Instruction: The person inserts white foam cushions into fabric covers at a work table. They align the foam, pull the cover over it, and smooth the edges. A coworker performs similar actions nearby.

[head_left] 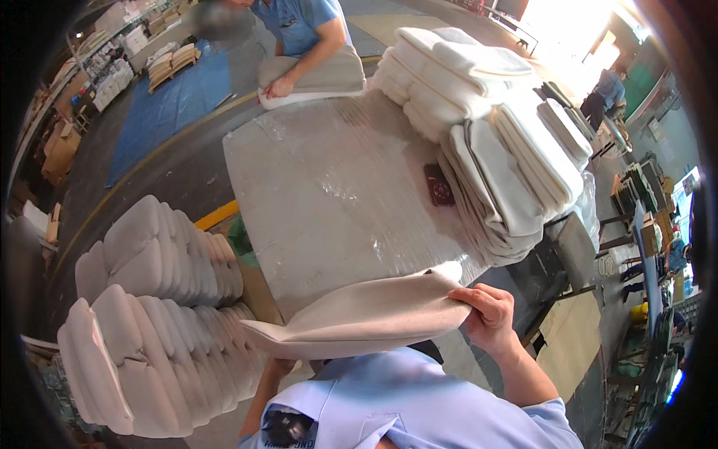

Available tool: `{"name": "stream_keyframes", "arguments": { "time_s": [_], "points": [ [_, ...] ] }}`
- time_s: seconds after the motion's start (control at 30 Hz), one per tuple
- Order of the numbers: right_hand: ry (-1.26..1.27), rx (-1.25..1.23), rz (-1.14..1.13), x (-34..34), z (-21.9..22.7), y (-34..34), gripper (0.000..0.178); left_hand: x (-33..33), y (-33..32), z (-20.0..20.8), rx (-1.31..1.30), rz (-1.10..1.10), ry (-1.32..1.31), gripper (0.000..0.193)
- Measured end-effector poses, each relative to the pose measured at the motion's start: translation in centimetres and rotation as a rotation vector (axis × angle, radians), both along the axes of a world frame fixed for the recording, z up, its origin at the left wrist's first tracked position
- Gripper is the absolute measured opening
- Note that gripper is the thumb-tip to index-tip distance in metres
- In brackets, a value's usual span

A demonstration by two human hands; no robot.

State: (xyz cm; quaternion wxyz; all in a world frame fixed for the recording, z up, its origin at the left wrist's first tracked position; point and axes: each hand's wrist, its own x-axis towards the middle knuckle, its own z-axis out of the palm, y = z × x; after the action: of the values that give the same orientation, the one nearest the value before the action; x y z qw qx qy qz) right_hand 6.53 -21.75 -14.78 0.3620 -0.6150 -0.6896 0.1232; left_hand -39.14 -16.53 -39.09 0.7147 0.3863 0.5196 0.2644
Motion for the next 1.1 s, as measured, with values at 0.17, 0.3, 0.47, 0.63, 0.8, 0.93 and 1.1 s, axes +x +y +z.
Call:
{"name": "stream_keyframes", "arguments": {
  "time_s": [0.17, 0.3, 0.47, 0.63, 0.8, 0.93, 1.1],
  "points": [
    [0.106, -0.047, -0.097, 1.4, -2.6, 0.9, 0.041, 1.2, 1.2, 0.2, -0.012, -0.044, 0.022, 0.038],
    [0.214, 0.033, -0.015, 0.2, -0.7, 0.9, 0.033, 0.8, 2.1, 0.4, -0.001, -0.075, 0.074, 0.036],
    [0.236, 0.015, -0.061, 1.8, -2.1, -1.6, 0.031, -1.1, 4.4, 1.3, -0.035, -0.155, 0.164, 0.034],
    [0.284, -0.075, -0.047, 1.4, -4.5, -4.0, 0.032, -2.9, 5.0, 3.2, -0.077, -0.204, 0.286, 0.032],
    [0.318, -0.100, -0.093, 0.9, -4.4, -6.3, 0.034, -5.1, 5.4, 3.4, -0.049, -0.427, 0.507, 0.031],
    [0.394, -0.053, -0.081, 0.8, -4.5, -7.4, 0.032, -6.2, 5.9, 4.5, 0.229, -0.807, 0.974, 0.029],
    [0.452, -0.013, -0.135, -0.5, -5.4, -8.3, 0.032, -0.6, 12.9, 11.7, 0.814, -0.352, 0.829, 0.020]
  ]
}}
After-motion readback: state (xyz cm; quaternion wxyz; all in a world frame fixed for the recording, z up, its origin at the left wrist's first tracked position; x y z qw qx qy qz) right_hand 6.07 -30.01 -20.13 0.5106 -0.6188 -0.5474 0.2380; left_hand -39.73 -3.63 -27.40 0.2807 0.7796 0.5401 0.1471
